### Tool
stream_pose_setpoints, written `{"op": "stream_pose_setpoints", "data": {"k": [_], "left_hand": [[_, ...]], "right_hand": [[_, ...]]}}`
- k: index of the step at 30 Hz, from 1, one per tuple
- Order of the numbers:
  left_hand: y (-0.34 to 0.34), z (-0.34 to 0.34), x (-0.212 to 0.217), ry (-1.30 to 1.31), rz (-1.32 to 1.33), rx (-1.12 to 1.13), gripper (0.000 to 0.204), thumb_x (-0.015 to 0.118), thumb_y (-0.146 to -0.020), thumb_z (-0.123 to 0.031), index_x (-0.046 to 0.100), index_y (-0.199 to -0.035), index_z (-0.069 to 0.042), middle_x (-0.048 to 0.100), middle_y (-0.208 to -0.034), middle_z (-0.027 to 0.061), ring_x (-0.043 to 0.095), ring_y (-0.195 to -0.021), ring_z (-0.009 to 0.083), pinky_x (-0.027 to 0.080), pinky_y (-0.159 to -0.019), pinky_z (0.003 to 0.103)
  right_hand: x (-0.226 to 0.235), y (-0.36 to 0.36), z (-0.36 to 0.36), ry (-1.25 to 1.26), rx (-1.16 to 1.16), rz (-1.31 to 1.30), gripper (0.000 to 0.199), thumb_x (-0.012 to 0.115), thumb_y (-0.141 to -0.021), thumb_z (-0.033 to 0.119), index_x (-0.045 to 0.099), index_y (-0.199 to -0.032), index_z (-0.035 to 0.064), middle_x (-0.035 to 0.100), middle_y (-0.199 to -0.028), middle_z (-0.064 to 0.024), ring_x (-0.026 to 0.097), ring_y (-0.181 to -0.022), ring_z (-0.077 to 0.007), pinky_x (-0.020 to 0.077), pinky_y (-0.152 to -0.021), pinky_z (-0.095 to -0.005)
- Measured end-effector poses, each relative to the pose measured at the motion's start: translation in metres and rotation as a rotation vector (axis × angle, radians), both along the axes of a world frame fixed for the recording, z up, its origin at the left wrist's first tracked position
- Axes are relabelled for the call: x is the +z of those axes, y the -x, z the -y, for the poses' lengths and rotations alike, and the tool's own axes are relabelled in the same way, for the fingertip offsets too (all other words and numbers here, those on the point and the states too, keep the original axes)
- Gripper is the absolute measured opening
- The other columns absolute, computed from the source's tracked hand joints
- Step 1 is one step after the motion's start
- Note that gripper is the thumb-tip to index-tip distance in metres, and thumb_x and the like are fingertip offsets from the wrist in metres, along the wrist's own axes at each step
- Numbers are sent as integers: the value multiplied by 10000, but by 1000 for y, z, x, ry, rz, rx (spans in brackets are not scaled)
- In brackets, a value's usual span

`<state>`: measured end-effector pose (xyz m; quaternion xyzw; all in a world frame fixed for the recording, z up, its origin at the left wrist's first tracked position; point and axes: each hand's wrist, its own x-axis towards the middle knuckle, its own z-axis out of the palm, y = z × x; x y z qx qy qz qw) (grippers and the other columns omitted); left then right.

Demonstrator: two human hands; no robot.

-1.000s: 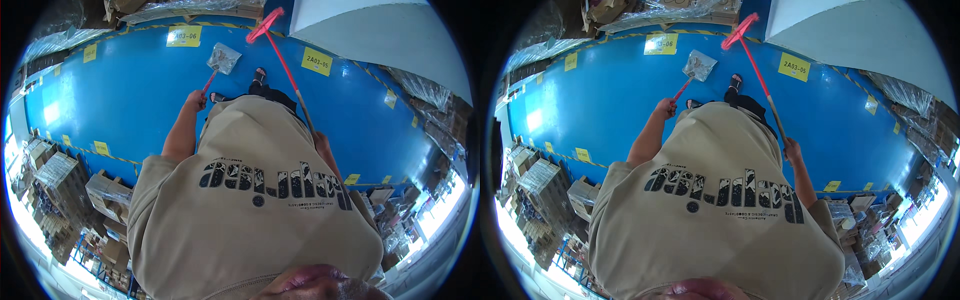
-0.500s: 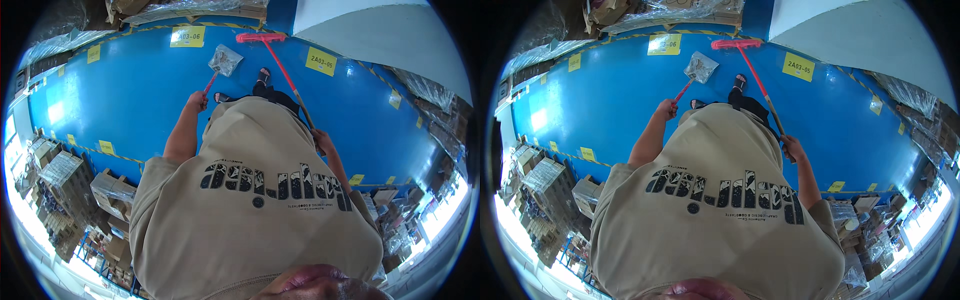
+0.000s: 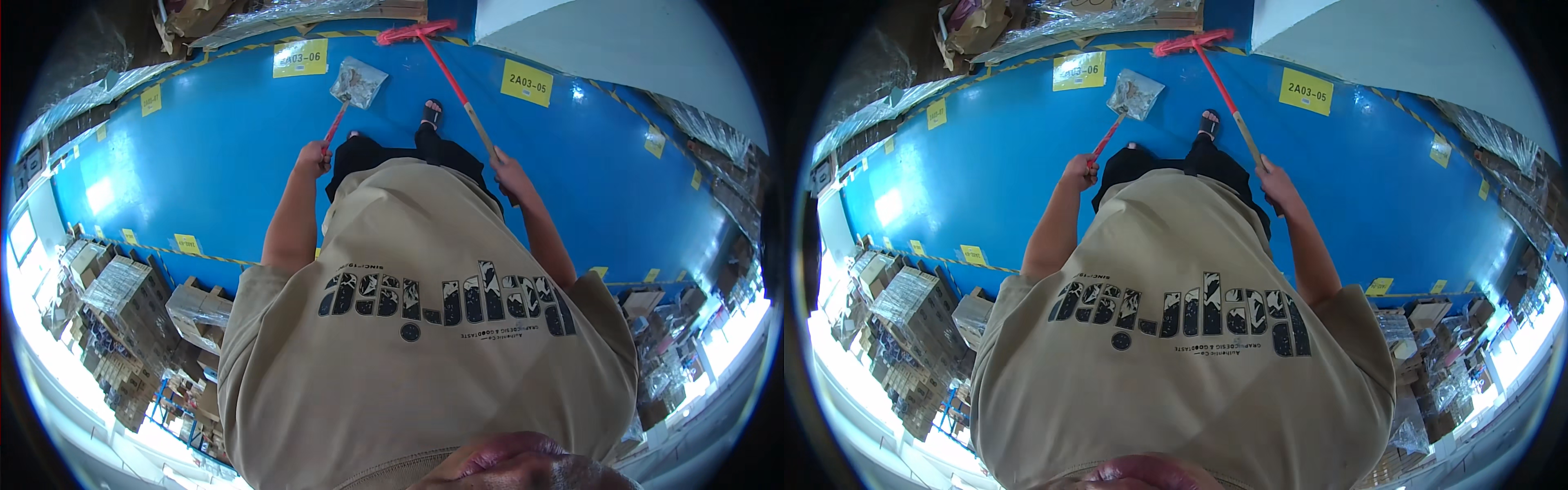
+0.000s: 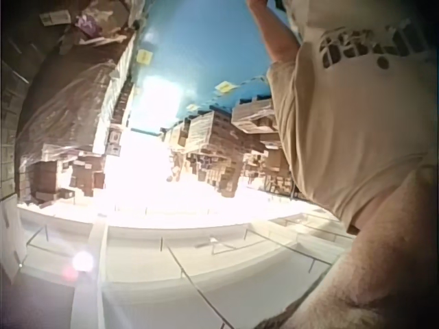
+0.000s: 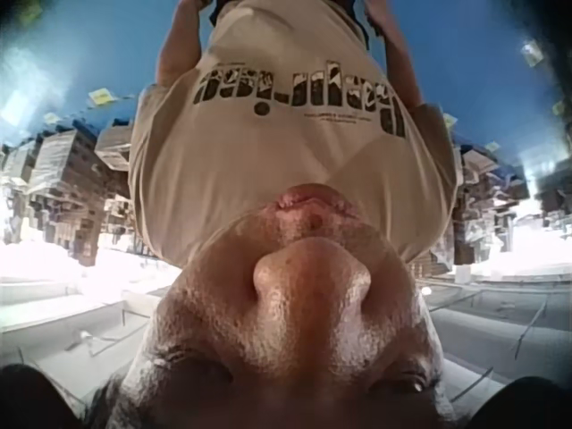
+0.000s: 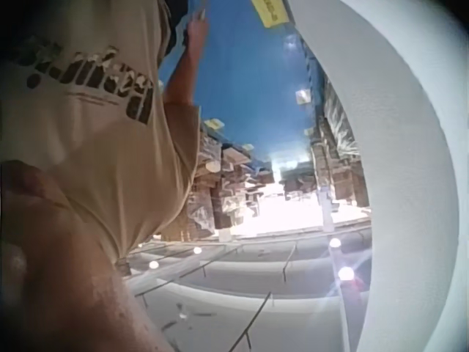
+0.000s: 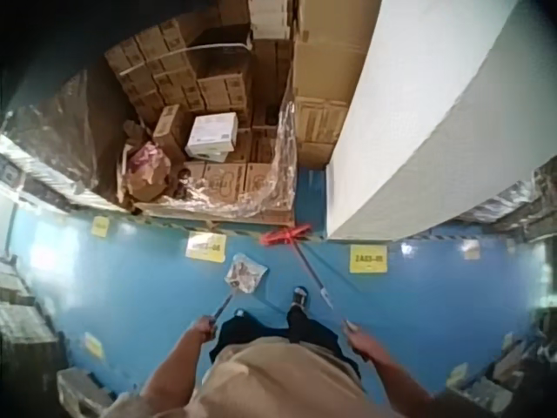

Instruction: Sweeping the floor with a broom and dustpan in a warehouse.

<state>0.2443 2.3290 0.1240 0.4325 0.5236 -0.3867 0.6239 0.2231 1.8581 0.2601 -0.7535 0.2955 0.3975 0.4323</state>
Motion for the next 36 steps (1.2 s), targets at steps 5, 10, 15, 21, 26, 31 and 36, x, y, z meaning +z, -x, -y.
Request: {"op": "stream_pose_setpoints", "data": {"k": [5,10,15,21,26,31,36], "left_hand": [[-15,-11,-7,19,43,-8,129,508,-863,-225,468,-810,-114,472,-543,9,399,-409,124,325,-419,289],[-27,-47,-32,24,75,-100,120,493,-838,-211,478,-816,-93,467,-562,34,405,-419,137,308,-371,300],[-33,-82,-45,30,46,-226,121,502,-844,-211,475,-775,-116,465,-535,-4,398,-415,111,327,-400,284],[-18,-121,-52,21,40,-247,117,511,-842,-222,481,-788,-123,467,-541,-5,401,-421,102,320,-401,277],[-6,-136,-55,-16,45,-271,223,497,-854,-280,489,-725,-97,450,-521,26,400,-400,150,316,-377,306],[-1,-147,-57,-19,84,-312,241,495,-859,-287,486,-718,-91,452,-521,34,391,-392,158,301,-365,310],[-6,-158,-69,39,91,-382,194,493,-859,-276,487,-754,-114,476,-545,15,400,-416,123,312,-391,299]], "right_hand": [[3,54,-17,4,-91,-87,516,510,-884,284,383,-1367,152,430,-546,-19,412,-394,-128,347,-361,-295],[16,95,-49,56,-30,68,480,518,-886,266,427,-1341,145,478,-559,-30,401,-368,-116,340,-350,-282],[41,94,-83,25,-183,-7,464,508,-905,276,426,-1344,152,475,-547,-28,402,-360,-110,340,-340,-273],[27,59,-145,-69,-291,-9,483,484,-914,316,397,-1360,154,465,-579,-30,420,-375,-120,340,-338,-268],[-18,22,-179,-41,-214,64,492,458,-914,346,385,-1367,168,455,-600,-40,419,-390,-127,347,-347,-288],[-17,29,-184,187,-58,-4,477,440,-918,378,388,-1365,221,433,-555,-28,407,-386,-129,355,-358,-295],[5,72,-180,193,-46,-40,464,446,-915,394,419,-1346,222,443,-539,-29,427,-391,-130,367,-365,-291]]}}
